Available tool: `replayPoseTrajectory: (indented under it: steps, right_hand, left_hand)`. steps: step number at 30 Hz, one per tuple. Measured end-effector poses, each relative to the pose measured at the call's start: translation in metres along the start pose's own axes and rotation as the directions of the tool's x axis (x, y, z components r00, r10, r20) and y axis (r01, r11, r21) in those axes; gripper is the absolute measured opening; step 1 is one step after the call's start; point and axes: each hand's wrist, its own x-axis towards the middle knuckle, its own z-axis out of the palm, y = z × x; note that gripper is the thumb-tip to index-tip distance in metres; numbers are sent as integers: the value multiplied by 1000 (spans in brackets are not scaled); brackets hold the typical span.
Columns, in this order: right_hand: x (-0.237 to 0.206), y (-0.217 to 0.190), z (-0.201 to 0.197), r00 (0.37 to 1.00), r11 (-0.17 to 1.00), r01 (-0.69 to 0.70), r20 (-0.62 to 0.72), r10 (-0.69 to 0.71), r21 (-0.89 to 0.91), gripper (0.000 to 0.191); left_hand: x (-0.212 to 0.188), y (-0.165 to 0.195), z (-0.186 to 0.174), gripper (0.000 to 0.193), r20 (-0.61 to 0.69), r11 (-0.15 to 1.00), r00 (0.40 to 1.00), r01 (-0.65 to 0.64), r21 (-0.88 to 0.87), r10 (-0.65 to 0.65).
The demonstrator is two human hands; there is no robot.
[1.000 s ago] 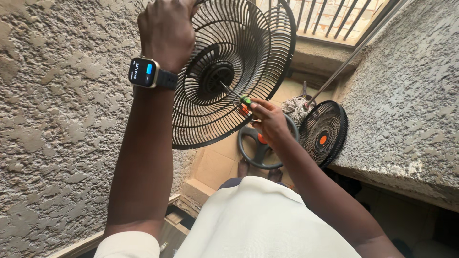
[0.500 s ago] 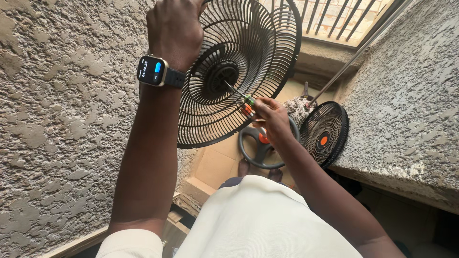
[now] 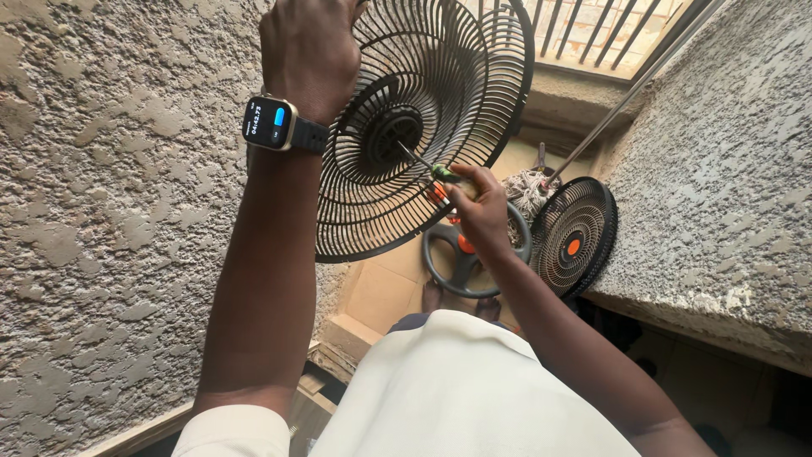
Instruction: The person uses a screwdriver to remove the orange fan blades from a standing fan and then unscrews the central hub of the front grille. The blades are removed and set aside, and the grille is loosened but not fully detached.
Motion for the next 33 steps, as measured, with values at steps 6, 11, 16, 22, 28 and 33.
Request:
replayPoseTrajectory:
  steps: [6, 11, 16, 22, 28, 33]
  right_hand:
    - [11, -9, -3, 900, 808, -417, 65, 432, 415, 32]
    - [-1, -23, 8, 986, 983, -166, 35, 163, 80, 30]
    - [-5, -18, 10, 996, 984, -94, 22, 91, 152, 34]
    - [9, 0, 7, 883, 797, -442, 45, 467, 412, 28]
    - [5, -5, 10, 932, 904, -363, 97, 350, 225, 33]
    - [-1, -15, 12, 968, 970, -231, 117, 221, 78, 29]
  left_hand:
    - [1, 7, -1, 23, 37, 1000, 999, 26, 8, -27]
    - [10, 7, -10, 51, 163, 993, 979, 118, 17, -119]
    - [10, 3, -17, 46, 155, 992, 981, 123, -9, -120]
    - [6, 1, -10, 40, 125, 996, 988, 90, 2, -89]
    - [4, 0, -6, 41, 72, 998, 996, 55, 13, -56]
    - [5, -1, -8, 39, 149, 996, 985, 90, 12, -91]
